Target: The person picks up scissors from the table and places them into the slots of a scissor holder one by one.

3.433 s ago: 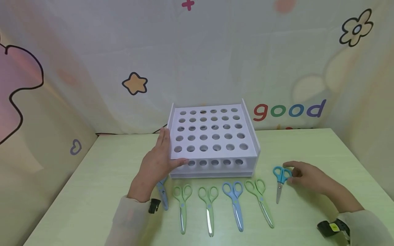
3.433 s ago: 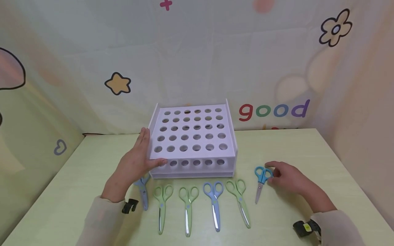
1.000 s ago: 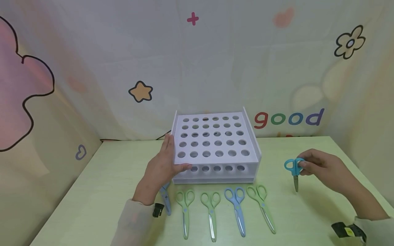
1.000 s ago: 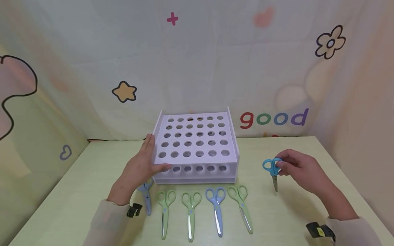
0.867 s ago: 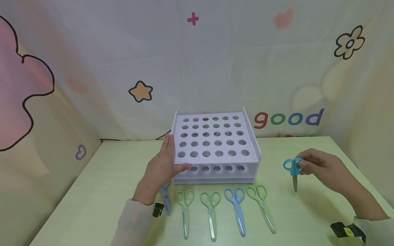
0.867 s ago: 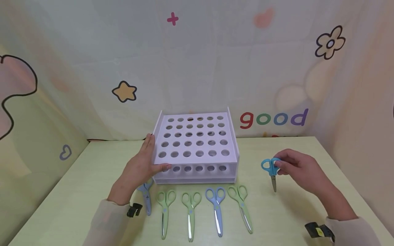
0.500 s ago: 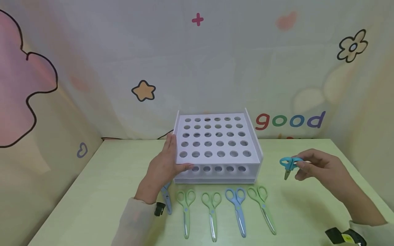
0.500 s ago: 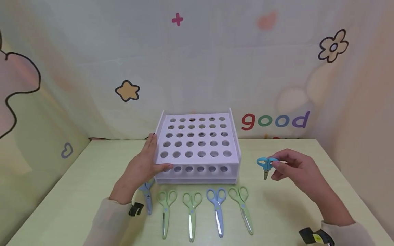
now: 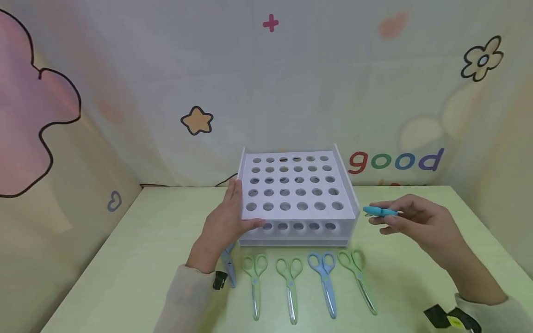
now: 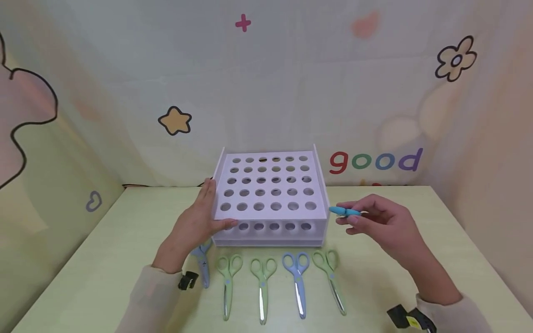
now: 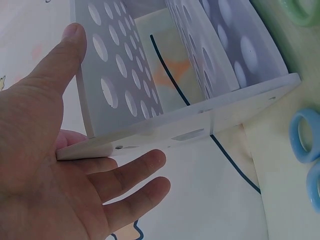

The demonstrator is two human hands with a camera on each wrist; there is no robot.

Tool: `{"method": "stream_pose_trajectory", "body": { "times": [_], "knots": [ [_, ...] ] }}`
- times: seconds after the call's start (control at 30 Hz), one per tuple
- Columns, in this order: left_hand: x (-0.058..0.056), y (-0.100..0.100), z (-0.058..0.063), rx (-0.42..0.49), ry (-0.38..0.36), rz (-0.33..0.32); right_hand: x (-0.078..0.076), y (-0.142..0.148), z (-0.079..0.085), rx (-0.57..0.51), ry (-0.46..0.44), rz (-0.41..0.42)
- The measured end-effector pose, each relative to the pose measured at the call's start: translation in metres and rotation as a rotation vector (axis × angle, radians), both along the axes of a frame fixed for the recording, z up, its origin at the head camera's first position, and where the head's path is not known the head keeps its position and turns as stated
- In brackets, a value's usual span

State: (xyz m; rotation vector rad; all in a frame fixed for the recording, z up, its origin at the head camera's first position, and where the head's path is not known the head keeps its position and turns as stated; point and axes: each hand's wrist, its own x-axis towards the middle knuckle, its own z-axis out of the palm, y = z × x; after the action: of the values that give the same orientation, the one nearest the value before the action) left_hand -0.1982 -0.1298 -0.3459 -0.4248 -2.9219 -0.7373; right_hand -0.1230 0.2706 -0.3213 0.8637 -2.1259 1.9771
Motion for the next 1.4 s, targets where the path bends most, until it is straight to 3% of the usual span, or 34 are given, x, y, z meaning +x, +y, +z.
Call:
{"method": "stream_pose_trajectory", "body": {
  "times": [0.17, 0.3, 0.4, 0.63, 1.07, 1.4],
  "knots": [
    [-0.001, 0.004, 0.002, -0.003, -0.006, -0.005, 0.002, -0.013, 0.004, -0.048, 0.054, -0.037],
    [-0.001, 0.005, 0.002, -0.005, -0.007, 0.000, 0.005, -0.023, 0.007, 0.005, 0.084, -0.155],
    [-0.002, 0.005, 0.002, -0.007, -0.010, 0.002, 0.003, -0.028, 0.010, -0.008, 0.101, -0.196],
    [-0.001, 0.005, 0.003, 0.000, -0.013, -0.001, -0.006, -0.034, 0.017, -0.144, 0.142, -0.163],
    [-0.001, 0.003, -0.001, -0.009, -0.004, 0.001, -0.035, -0.040, 0.005, -0.215, 0.108, -0.166],
    [0.000, 0.000, 0.001, -0.007, 0.008, 0.012, -0.044, -0.044, 0.006, -0.238, 0.081, -0.169]
  ]
}}
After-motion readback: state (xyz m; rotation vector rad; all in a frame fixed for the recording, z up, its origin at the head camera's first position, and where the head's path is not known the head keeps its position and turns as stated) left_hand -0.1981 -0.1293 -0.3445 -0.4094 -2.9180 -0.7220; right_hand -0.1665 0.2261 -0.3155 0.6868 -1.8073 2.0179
